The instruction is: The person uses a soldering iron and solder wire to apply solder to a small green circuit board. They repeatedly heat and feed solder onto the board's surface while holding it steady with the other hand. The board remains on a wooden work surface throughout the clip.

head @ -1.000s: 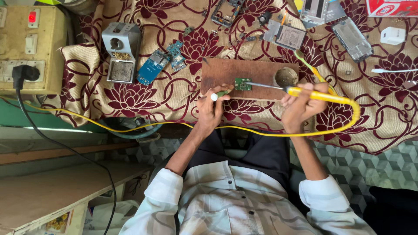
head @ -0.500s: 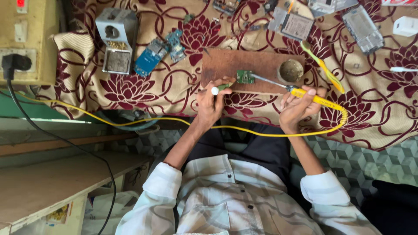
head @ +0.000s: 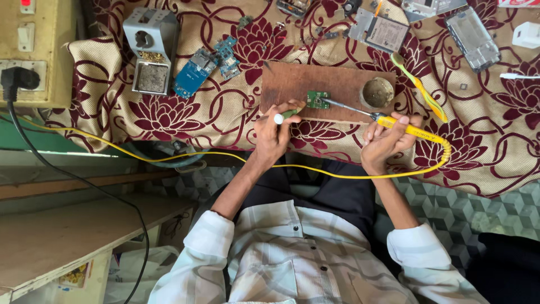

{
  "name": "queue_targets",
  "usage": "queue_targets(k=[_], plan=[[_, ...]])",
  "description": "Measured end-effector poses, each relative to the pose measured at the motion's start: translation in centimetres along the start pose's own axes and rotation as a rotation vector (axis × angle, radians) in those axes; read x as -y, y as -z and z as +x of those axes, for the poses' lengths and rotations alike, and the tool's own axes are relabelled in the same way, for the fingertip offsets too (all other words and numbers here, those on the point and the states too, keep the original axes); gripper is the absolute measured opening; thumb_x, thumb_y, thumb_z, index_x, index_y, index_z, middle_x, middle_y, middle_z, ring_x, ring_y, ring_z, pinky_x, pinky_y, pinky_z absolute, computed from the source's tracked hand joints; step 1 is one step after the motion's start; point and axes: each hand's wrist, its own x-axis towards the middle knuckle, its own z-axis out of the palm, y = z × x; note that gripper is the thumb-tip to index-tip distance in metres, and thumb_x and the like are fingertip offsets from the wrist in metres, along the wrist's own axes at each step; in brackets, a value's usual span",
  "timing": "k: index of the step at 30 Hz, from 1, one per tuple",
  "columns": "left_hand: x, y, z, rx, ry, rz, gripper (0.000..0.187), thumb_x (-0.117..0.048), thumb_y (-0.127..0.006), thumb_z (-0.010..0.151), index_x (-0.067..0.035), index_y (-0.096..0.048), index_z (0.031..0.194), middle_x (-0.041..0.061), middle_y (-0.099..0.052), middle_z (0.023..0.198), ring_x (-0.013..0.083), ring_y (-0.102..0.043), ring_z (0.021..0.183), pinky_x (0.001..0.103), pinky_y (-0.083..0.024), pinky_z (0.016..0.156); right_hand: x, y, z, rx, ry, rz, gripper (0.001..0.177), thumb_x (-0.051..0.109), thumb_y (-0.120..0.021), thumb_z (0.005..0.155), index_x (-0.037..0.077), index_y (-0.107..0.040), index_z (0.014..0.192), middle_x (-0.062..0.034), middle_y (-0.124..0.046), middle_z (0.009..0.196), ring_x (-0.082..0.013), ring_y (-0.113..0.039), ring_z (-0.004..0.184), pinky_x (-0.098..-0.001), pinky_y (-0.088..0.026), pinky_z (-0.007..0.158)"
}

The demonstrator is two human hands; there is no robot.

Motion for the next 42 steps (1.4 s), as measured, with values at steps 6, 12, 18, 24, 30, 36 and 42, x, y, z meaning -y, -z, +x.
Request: queue_targets(k=[6,12,18,24,30,36,42], plan=[[-0.1,0.0,0.0,0.0,-0.011,-0.017,0.009,0.013,-0.053,0.101,0.009,-0.054,0.11,0.021,-0.072,0.117,0.0254,-0.078,0.095,0.03,-0.062,0.079,-0.2,0.3,0.1,-0.034,-0.048,0.064,0.029,0.036,-0.045,0.118,0.01,-0.042,0.108,-0.002,-0.034,0.067,-0.0122,-0.04,0.047,-0.0259,-0.033,0.042],[-0.4,0.2,0.1,-0.003,-0.062,0.022,0.012,0.013,-0.054,0.101,0.008,-0.057,0.111,0.019,-0.072,0.117,0.0259,-0.078,0.096,0.03,-0.061,0.08,-0.4,0.3,0.3,-0.059,-0.041,0.049,0.027,0.033,-0.046,0.117,0.009,-0.041,0.105,-0.0034,-0.036,0.068,-0.0131,-0.039,0.049,-0.027,-0.033,0.041],[-0.5,0.2,0.3,0.013,-0.021,0.006,0.011,0.014,-0.054,0.1,0.008,-0.054,0.11,0.019,-0.072,0.118,0.0238,-0.079,0.092,0.029,-0.064,0.076,-0.5,0.3,0.7,-0.075,-0.052,0.064,0.024,0.027,-0.046,0.117,0.008,-0.04,0.104,-0.0032,-0.036,0.066,-0.013,-0.04,0.048,-0.0273,-0.034,0.042],[-0.5,0.3,0.3,0.016,-0.059,0.037,0.013,0.014,-0.055,0.099,0.007,-0.056,0.11,0.019,-0.073,0.116,0.0231,-0.078,0.09,0.03,-0.062,0.074,-0.7,0.5,0.6,-0.009,0.041,-0.069,0.024,0.022,-0.045,0.12,0.006,-0.037,0.104,-0.0064,-0.04,0.073,-0.0119,-0.041,0.048,-0.0264,-0.037,0.041],[-0.5,0.1,0.3,0.015,-0.039,-0.013,0.015,0.014,-0.054,0.1,0.008,-0.057,0.113,0.019,-0.071,0.12,0.0247,-0.078,0.094,0.03,-0.064,0.077,-0.4,0.5,0.6,-0.005,0.023,-0.049,0.023,0.024,-0.042,0.119,0.006,-0.038,0.105,-0.0054,-0.039,0.068,-0.0134,-0.042,0.05,-0.0272,-0.037,0.041],[-1.0,0.2,0.7,0.023,-0.035,0.017,0.017,0.013,-0.056,0.098,0.008,-0.059,0.114,0.019,-0.072,0.117,0.0232,-0.078,0.09,0.028,-0.064,0.072,0.0,0.0,0.8,-0.042,-0.01,-0.006,0.022,0.025,-0.044,0.117,0.007,-0.039,0.105,-0.0048,-0.038,0.067,-0.0131,-0.04,0.048,-0.0285,-0.034,0.039],[-0.6,0.1,0.2,0.009,-0.065,0.072,0.015,0.013,-0.055,0.099,0.006,-0.058,0.111,0.016,-0.074,0.114,0.0233,-0.077,0.091,0.031,-0.063,0.077,-0.3,0.4,0.7,-0.13,-0.078,0.092,0.022,0.024,-0.046,0.117,0.008,-0.04,0.104,-0.0046,-0.039,0.066,-0.0136,-0.041,0.047,-0.0295,-0.036,0.04]])
